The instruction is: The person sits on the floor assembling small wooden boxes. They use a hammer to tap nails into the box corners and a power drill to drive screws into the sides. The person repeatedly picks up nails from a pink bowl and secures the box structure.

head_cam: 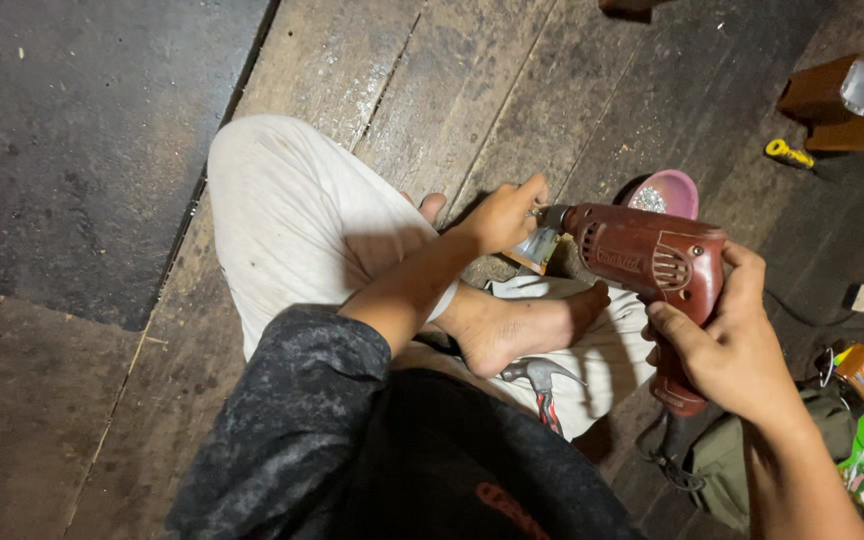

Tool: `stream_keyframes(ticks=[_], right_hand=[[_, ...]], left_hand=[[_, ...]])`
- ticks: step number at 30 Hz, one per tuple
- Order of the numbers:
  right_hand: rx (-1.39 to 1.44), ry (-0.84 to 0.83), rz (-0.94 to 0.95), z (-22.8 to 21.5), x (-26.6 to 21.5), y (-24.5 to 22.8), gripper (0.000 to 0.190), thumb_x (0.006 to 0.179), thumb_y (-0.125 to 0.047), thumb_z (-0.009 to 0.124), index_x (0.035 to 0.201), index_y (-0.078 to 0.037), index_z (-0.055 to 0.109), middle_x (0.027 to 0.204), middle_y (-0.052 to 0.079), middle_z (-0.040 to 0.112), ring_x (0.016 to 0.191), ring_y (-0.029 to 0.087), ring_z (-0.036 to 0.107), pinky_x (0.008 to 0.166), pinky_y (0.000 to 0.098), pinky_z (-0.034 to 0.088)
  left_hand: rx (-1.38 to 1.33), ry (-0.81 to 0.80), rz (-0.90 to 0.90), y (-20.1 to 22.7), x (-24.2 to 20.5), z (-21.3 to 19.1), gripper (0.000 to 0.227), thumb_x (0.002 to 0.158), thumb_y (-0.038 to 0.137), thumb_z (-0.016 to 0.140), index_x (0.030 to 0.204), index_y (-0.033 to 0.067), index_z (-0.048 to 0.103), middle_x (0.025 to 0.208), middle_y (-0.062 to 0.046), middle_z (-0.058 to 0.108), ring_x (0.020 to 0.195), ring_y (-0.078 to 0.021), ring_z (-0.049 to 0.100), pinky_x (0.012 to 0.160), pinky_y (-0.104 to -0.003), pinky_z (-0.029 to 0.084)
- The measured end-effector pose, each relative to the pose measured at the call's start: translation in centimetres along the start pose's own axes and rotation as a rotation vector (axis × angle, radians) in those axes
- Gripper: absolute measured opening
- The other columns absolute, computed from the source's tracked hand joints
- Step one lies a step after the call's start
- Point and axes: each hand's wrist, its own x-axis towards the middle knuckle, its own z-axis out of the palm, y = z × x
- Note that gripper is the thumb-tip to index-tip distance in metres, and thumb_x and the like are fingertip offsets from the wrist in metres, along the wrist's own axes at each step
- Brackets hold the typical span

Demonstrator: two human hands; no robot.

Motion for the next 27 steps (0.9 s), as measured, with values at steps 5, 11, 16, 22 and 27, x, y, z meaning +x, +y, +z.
stream_keyframes(ticks=[5, 11, 16, 22, 27], right_hand=[[0.001, -0.003, -0.045, 0.4, 0.1, 0.1, 0.078, 0.084, -0.014, 0.067, 0.149, -0.005, 0.025, 0.122, 0.019, 0.053, 0.091, 0.027, 0.06, 0.078, 0.043, 0.052], [-0.033, 0.014, -0.104, 0.7, 0.7, 1.9, 0.079, 0.084, -0.017, 0.067, 0.149, -0.003, 0.026, 0.124, 0.018, 0.054, 0.1, 0.026, 0.059, 0.089, 0.0414, 0.047], [-0.009, 0.055, -0.043, 0.2, -0.7, 0.7, 0.076, 0.084, -0.019, 0.066, 0.15, -0.011, 0.031, 0.128, 0.014, 0.058, 0.105, 0.025, 0.058, 0.09, 0.0413, 0.046], [0.348, 0.352, -0.23, -0.4, -5.4, 11.6, 0.078, 0.082, -0.003, 0.069, 0.152, 0.005, 0.034, 0.147, 0.021, 0.046, 0.125, 0.025, 0.047, 0.109, 0.0357, 0.037], [1.033, 0.765, 0.068, 4.4, -12.0, 19.5, 0.063, 0.091, -0.011, 0.062, 0.152, -0.018, 0.046, 0.119, 0.009, 0.065, 0.074, 0.023, 0.07, 0.05, 0.0339, 0.057]], left_hand=[[0.007, 0.014, 0.001, -0.1, -0.1, 0.2, 0.035, 0.081, -0.004, 0.058, 0.108, 0.0141, 0.047, 0.086, -0.016, 0.064, 0.069, -0.0328, 0.059, 0.068, -0.044, 0.044], [0.012, 0.003, -0.014, 0.1, -0.2, 0.0, 0.035, 0.08, -0.001, 0.057, 0.109, 0.0156, 0.047, 0.08, -0.016, 0.062, 0.062, -0.0327, 0.055, 0.065, -0.046, 0.043], [0.032, 0.025, -0.022, -0.8, 0.2, 0.9, 0.033, 0.081, 0.0, 0.056, 0.108, 0.0165, 0.049, 0.087, -0.016, 0.066, 0.067, -0.0329, 0.059, 0.066, -0.046, 0.044], [-0.006, 0.092, 0.155, -2.3, 0.5, 1.7, 0.031, 0.087, 0.01, 0.075, 0.102, 0.0147, 0.049, 0.101, -0.006, 0.077, 0.086, -0.0296, 0.071, 0.075, -0.038, 0.049], [0.002, 0.069, 0.104, -3.3, 0.8, 2.2, 0.031, 0.088, 0.006, 0.073, 0.106, 0.0151, 0.05, 0.103, -0.006, 0.078, 0.093, -0.0266, 0.073, 0.079, -0.036, 0.052]])
